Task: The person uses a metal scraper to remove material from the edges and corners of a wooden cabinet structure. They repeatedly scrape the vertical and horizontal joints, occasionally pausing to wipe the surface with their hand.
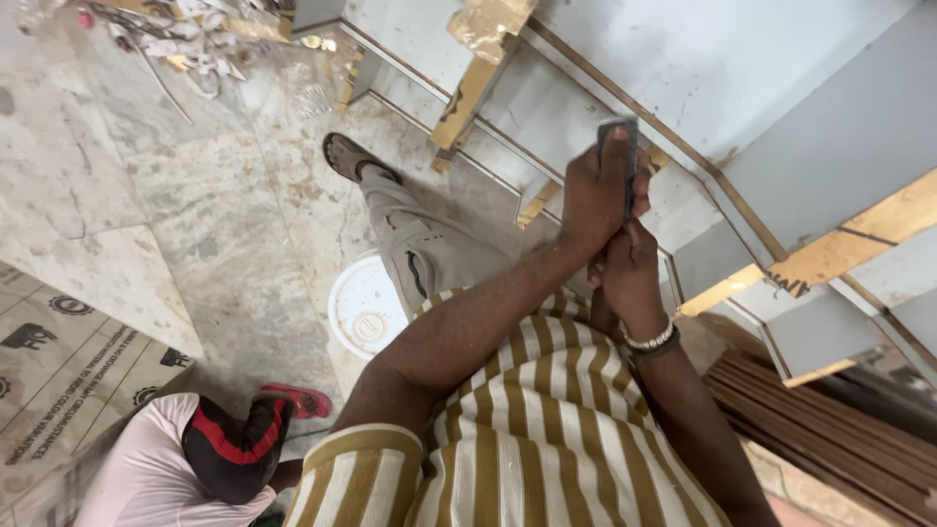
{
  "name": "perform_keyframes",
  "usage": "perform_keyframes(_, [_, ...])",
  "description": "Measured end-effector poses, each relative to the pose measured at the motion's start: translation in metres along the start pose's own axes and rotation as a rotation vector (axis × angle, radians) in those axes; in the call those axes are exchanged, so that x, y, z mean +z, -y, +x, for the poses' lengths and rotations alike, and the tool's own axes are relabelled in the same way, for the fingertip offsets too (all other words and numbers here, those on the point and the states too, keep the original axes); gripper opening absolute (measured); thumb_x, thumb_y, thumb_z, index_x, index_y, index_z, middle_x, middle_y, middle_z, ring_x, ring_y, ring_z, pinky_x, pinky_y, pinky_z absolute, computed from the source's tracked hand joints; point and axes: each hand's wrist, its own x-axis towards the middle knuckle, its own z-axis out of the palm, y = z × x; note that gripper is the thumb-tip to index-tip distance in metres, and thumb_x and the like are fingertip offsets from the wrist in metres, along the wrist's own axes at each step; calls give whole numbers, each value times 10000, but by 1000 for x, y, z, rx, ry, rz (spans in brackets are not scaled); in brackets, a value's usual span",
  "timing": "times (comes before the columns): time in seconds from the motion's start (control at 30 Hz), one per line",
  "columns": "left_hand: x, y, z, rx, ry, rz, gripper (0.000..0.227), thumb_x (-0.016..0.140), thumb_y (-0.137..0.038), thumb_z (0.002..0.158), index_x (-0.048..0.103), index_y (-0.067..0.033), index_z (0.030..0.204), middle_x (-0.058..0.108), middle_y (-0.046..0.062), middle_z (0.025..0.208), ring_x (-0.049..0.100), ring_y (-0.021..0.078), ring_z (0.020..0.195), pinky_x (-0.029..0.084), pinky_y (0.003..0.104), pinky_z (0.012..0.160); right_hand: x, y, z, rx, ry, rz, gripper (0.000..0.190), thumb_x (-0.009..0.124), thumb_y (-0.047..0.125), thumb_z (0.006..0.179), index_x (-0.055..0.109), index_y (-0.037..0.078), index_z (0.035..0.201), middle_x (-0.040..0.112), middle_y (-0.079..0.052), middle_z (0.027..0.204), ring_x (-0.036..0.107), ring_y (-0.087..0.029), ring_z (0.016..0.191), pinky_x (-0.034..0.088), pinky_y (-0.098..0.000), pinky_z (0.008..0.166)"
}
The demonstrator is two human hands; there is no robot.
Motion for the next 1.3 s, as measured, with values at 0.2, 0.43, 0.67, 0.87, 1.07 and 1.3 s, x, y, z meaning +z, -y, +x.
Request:
perform_keyframes(0.2, [-4, -4, 3, -28, -26, -43, 526, 441, -413, 1098, 613, 38, 889, 579, 54, 599, 559, 118, 455, 474, 275, 421, 5, -5, 5, -76, 43, -14, 235, 329, 67, 1094, 493, -21, 951, 507, -66, 657, 498, -155, 497, 440, -302, 464])
perform_keyframes(0.43, [-7, -9, 2, 7, -31, -6, 520, 447, -403, 1094, 625, 45, 899, 586, 55, 591, 551, 119, 456, 473, 281, 424, 8, -2, 5, 51, -16, -4, 248, 291, 68, 1067, 517, -23, 1023, 498, -67, 636, 477, -156, 454, 429, -308, 424])
perform_keyframes(0.67, [-7, -10, 0, 65, -29, 4, 544, 427, -411, 1109, 620, 45, 884, 576, 59, 588, 545, 124, 450, 457, 285, 422, 13, -2, 11, 39, -32, -34, 258, 299, 99, 1077, 519, -14, 1003, 505, -59, 651, 494, -148, 458, 432, -299, 419])
perform_keyframes(0.87, [-13, -10, 0, 70, -23, -43, 531, 462, -418, 1090, 616, 44, 878, 584, 67, 600, 568, 134, 461, 475, 294, 425, 20, 16, 7, -6, 3, -76, 310, 261, 132, 1093, 521, 0, 987, 504, -53, 631, 481, -148, 454, 416, -300, 415])
perform_keyframes(1.07, [-14, -10, 2, 98, -27, -49, 552, 463, -426, 1099, 615, 50, 865, 575, 67, 590, 557, 136, 450, 471, 296, 417, 22, 17, 2, 22, 10, -28, 286, 280, 113, 1075, 512, 1, 950, 472, -55, 618, 462, -160, 451, 410, -317, 415])
perform_keyframes(1.3, [-4, -16, -10, -14, -47, -26, 544, 421, -425, 1099, 605, 45, 897, 576, 60, 614, 560, 129, 469, 477, 289, 441, 9, 26, -9, 137, -7, -62, 275, 282, 126, 1065, 498, 1, 949, 479, -64, 617, 472, -163, 454, 431, -319, 433])
